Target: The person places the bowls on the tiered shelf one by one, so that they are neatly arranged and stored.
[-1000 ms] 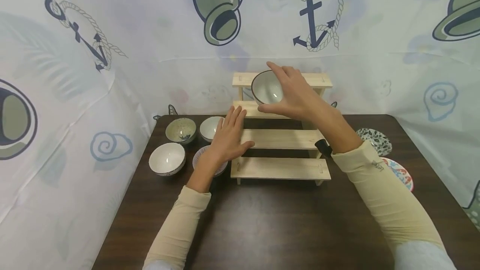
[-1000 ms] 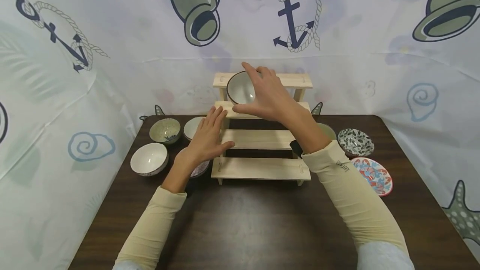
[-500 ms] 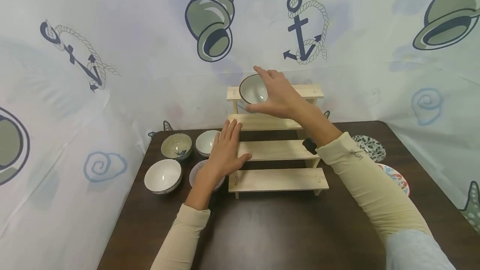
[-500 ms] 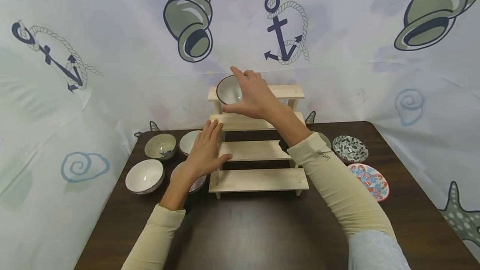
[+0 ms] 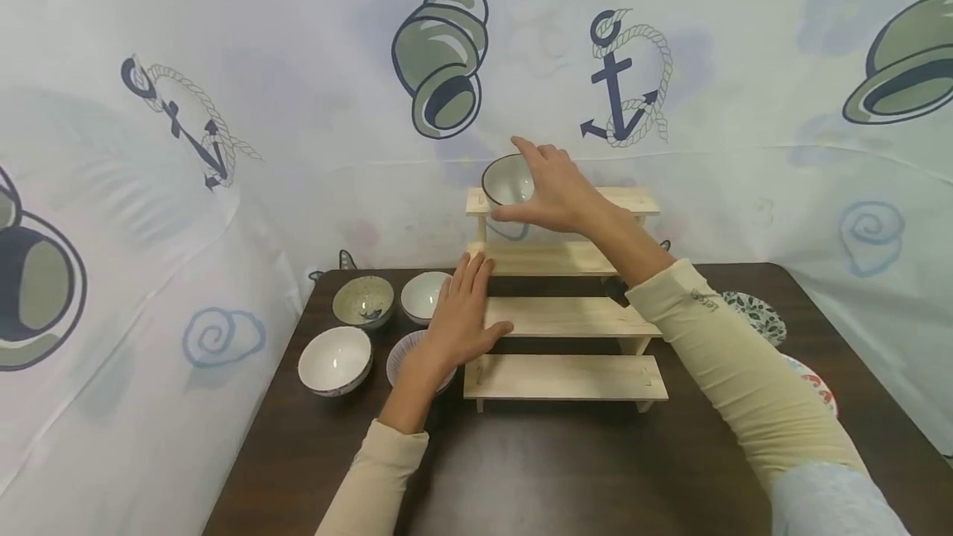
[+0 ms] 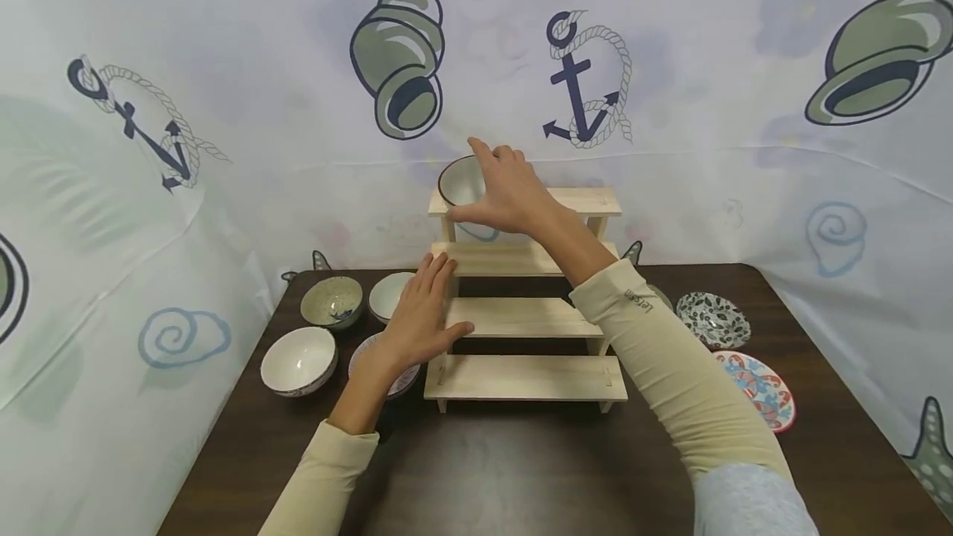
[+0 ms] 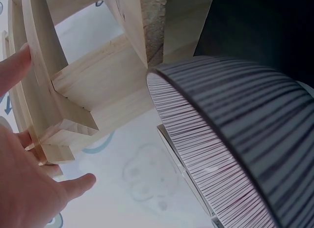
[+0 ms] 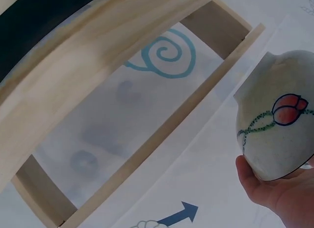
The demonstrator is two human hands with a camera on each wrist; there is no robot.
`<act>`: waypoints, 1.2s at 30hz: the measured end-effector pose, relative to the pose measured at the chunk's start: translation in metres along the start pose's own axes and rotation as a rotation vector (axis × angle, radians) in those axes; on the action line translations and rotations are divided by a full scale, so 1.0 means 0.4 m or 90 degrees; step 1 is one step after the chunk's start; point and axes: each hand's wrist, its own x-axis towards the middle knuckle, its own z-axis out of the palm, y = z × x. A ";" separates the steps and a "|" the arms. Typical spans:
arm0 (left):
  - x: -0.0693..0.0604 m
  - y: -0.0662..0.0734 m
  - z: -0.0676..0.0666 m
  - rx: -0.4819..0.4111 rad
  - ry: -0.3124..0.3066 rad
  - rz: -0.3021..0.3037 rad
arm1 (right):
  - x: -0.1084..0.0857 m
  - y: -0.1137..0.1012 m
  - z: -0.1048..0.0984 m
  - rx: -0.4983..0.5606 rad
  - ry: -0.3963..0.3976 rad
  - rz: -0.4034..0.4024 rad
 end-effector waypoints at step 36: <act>-0.004 0.005 0.003 0.008 -0.019 -0.022 | 0.098 0.016 0.014 0.020 -0.101 0.059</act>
